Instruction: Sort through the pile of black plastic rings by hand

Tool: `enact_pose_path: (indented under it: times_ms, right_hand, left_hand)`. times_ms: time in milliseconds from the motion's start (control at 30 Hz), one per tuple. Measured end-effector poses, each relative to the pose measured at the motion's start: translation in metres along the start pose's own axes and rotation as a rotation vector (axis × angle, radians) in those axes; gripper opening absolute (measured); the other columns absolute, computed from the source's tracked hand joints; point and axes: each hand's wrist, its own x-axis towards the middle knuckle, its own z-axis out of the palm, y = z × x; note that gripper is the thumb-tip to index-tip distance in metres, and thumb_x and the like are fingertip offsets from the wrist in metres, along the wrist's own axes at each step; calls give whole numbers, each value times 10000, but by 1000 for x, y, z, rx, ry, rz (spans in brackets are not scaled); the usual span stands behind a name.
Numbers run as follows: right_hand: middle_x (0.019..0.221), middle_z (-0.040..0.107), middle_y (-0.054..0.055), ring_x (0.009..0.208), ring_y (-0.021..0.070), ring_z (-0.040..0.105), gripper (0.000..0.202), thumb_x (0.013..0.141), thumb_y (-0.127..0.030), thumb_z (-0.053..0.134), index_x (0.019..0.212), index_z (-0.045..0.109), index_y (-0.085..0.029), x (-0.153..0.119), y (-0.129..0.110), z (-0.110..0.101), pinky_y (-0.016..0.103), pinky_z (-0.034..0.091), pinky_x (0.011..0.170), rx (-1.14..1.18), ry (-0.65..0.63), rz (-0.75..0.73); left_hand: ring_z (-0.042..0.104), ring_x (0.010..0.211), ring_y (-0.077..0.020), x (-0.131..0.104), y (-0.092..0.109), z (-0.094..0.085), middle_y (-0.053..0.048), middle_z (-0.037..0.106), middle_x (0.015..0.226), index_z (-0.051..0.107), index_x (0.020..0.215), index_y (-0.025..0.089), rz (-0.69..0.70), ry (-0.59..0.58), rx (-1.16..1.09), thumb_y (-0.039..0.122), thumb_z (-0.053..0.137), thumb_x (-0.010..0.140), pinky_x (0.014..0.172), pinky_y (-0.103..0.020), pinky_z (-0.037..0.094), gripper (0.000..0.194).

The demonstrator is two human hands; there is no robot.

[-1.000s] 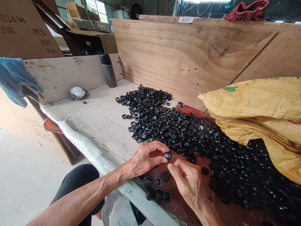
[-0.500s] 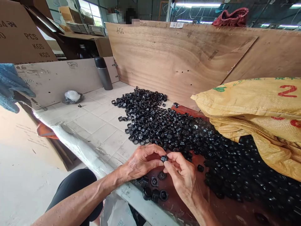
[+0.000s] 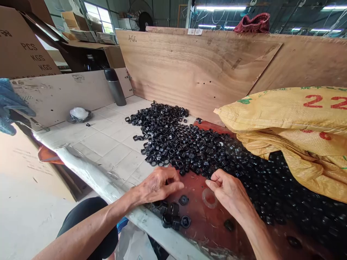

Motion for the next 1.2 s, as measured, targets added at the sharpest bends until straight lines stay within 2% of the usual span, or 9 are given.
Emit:
enact_pose_path:
  times_ms: [67,167,300,433,533,633,900,1033,1200]
  right_hand:
    - [668,676,7,579,193,631,58,823,-241,627,765,628,-233,3,7,3,281,453,539,-18,19,-47]
    - [967,685,83,843,226,680,210,893,-142,507,1020,660,-210,4,-1,17,339,540,741,56,94,-218]
    - [1157,620,108,1045,232,647,348,947,-85,433,1223,603,-212,-2,-22,40,365,543,916,194,22,-370]
    - [1163,605,96,1028,230,652,410,914,-26,446,1238,585,-235,-7,-26,56,355,561,887,202,-68,-409]
    - [1049,599,83,885,212,656,303,901,-12,473,1080,618,-209,-8,-23,60,341,559,803,144,-88,-386]
    - [1001,578,79,819,207,628,172,875,-46,552,961,584,-192,-8,-21,59,333,536,743,108,-48,-336]
    - [945,661,58,761,190,621,139,915,-150,558,1020,633,-201,-9,-20,56,306,486,694,223,-32,-269]
    - [942,690,41,760,178,643,124,905,-228,607,1005,680,-218,-7,-25,51,277,517,686,473,-78,-117]
    - [997,718,36,892,191,694,199,909,-360,666,1065,670,-237,-8,-34,44,274,567,775,778,-104,63]
  left_hand:
    - [642,714,-157,8,-4,7,-25,709,852,705,1009,199,-110,128,122,327,614,950,666,-265,477,167]
    - [669,801,-188,17,-13,18,-47,714,965,689,1159,217,-78,142,286,279,629,928,722,-286,504,247]
    - [679,960,-224,19,-21,29,-72,725,1028,691,1174,211,16,112,317,216,550,957,847,-322,522,258]
    - [684,890,-186,12,-18,26,-36,749,978,722,1049,214,20,90,151,188,547,942,821,-284,514,206]
    - [618,642,-138,10,-17,19,4,701,750,706,933,198,-170,299,126,169,545,911,622,-241,470,165]
    - [605,661,-138,13,-23,16,-5,667,800,695,1014,198,-209,454,252,154,601,860,616,-241,475,186]
    - [690,929,-190,14,-47,25,-60,679,1130,707,950,203,-18,417,360,176,629,913,811,-312,573,91]
    - [692,932,-175,11,-37,25,-60,660,1153,678,920,202,52,458,250,171,638,894,764,-278,576,57]
    - [675,943,-171,11,-25,24,-74,644,1125,631,931,188,202,344,215,105,575,874,811,-287,563,115]
